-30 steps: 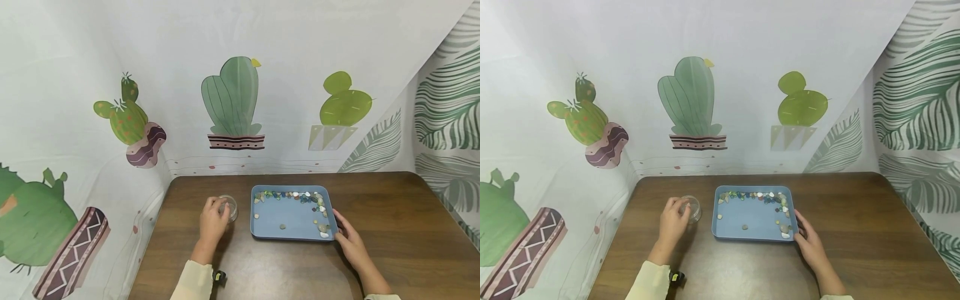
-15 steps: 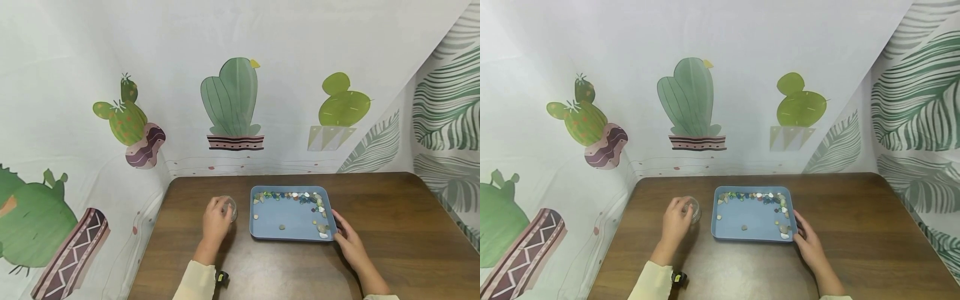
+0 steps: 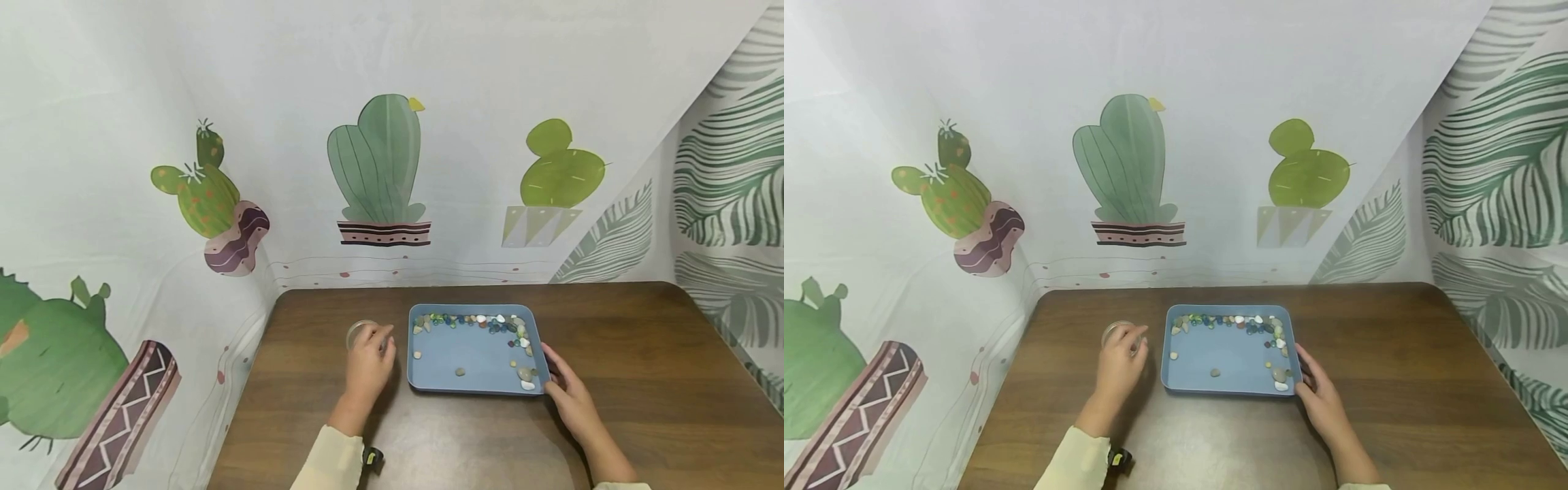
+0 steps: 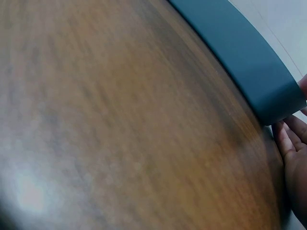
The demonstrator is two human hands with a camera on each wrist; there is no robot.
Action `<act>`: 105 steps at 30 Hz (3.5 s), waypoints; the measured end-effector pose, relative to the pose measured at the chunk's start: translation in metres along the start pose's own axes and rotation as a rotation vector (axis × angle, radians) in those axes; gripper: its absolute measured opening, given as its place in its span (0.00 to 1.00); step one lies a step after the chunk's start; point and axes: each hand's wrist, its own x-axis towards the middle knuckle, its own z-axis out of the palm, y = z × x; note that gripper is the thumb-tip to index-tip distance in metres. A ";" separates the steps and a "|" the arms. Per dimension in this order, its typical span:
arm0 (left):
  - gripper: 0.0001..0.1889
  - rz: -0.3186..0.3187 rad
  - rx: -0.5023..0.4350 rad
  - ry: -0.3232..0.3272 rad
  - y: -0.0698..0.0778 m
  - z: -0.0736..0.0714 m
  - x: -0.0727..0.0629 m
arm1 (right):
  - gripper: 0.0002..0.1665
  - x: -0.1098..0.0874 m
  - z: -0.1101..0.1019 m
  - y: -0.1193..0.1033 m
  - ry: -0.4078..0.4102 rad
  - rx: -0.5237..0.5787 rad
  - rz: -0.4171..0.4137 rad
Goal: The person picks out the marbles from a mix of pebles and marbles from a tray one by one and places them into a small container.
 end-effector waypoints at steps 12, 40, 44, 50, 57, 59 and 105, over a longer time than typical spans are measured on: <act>0.11 0.050 0.001 -0.054 0.010 0.013 0.005 | 0.44 0.000 0.000 0.001 0.001 0.015 0.003; 0.15 0.117 0.254 -0.399 0.018 0.035 0.022 | 0.44 0.000 0.001 0.002 0.005 0.003 -0.001; 0.14 0.132 0.280 -0.431 0.018 0.039 0.025 | 0.44 0.000 0.001 0.000 0.001 -0.002 0.020; 0.14 0.165 0.330 -0.449 0.016 0.046 0.031 | 0.44 0.000 0.000 -0.004 -0.014 -0.005 0.069; 0.16 0.191 0.454 -0.558 0.017 0.055 0.037 | 0.44 -0.001 0.001 -0.003 -0.013 -0.003 0.084; 0.17 0.200 0.486 -0.588 0.017 0.057 0.038 | 0.43 -0.001 0.001 -0.003 -0.013 0.000 0.075; 0.15 0.159 0.543 -0.690 0.021 0.067 0.051 | 0.43 0.001 -0.001 -0.001 -0.022 0.002 0.033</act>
